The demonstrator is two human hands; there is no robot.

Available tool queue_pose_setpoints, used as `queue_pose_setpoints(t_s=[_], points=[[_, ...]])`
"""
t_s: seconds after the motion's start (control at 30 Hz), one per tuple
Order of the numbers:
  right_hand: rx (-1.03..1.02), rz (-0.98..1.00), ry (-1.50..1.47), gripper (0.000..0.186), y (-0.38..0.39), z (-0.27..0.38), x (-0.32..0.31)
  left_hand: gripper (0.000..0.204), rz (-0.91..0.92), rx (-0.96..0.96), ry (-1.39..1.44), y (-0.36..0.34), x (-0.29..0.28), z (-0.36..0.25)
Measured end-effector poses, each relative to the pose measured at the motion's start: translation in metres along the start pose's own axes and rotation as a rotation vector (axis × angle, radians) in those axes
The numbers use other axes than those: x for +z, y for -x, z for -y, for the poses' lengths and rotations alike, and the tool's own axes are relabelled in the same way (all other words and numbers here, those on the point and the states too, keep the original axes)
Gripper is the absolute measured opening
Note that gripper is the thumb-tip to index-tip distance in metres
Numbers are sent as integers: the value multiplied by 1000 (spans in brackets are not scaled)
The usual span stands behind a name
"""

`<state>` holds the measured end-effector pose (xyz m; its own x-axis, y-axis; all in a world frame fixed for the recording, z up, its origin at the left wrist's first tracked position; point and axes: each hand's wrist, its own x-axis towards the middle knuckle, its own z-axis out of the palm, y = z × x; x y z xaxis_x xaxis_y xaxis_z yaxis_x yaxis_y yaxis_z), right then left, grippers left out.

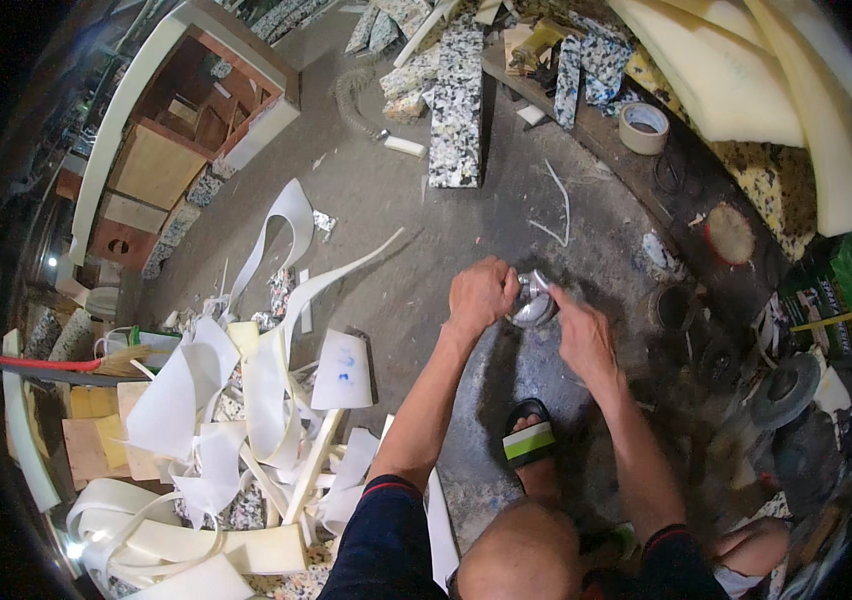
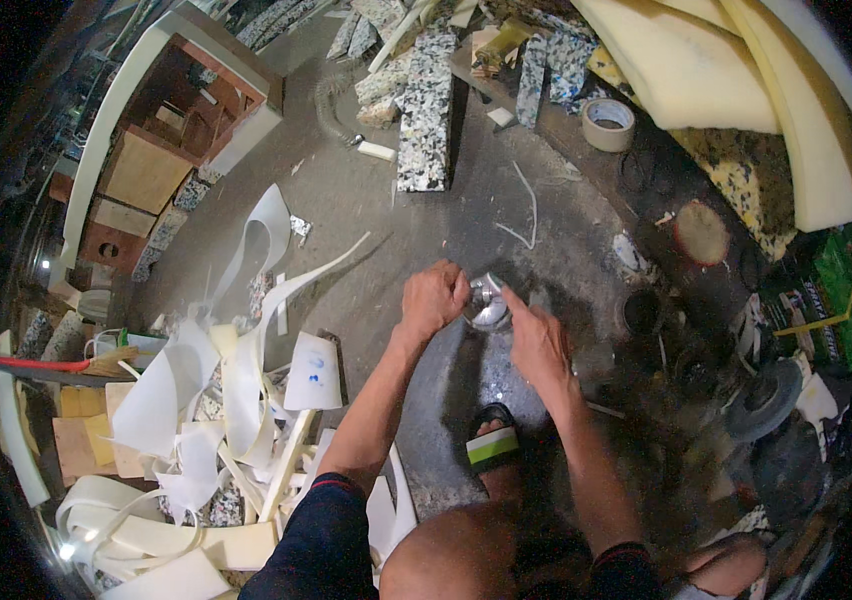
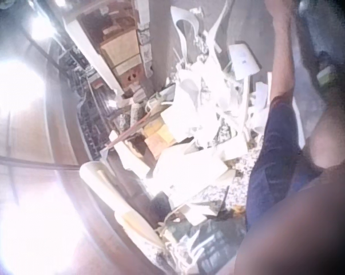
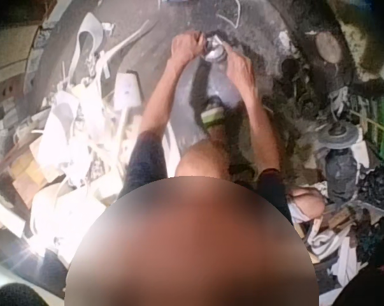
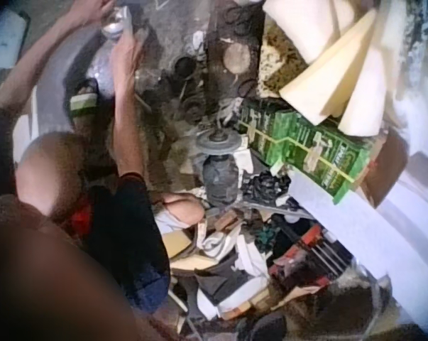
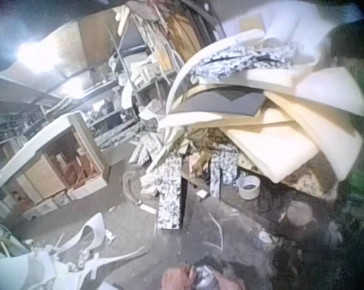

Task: The person cleans a spray gun with a stick, then sprays a white finish onto a curved wooden panel in a workshop. The person holds the panel with one hand and operates the spray gun with the other, moving along the surface to apply the coating.

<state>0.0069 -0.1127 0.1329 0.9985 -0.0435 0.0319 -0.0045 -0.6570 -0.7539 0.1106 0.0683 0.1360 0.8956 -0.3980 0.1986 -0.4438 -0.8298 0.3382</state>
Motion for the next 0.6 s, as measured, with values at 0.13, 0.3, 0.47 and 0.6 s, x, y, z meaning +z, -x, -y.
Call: queue_pose_setpoints(t_s=[0.13, 0.3, 0.47, 0.6], points=[[-30, -10, -46, 44, -7, 2, 2, 24, 31, -11, 24, -1, -1, 1], [48, 4, -110, 44, 5, 2, -3, 23, 19, -23, 62, -2, -5, 0], [54, -27, -222, 48, 8, -4, 13, 24, 19, -41, 82, -2, -5, 1], [160, -69, -375, 48, 23, -13, 28, 25, 68, -70, 83, -1, 1, 4]])
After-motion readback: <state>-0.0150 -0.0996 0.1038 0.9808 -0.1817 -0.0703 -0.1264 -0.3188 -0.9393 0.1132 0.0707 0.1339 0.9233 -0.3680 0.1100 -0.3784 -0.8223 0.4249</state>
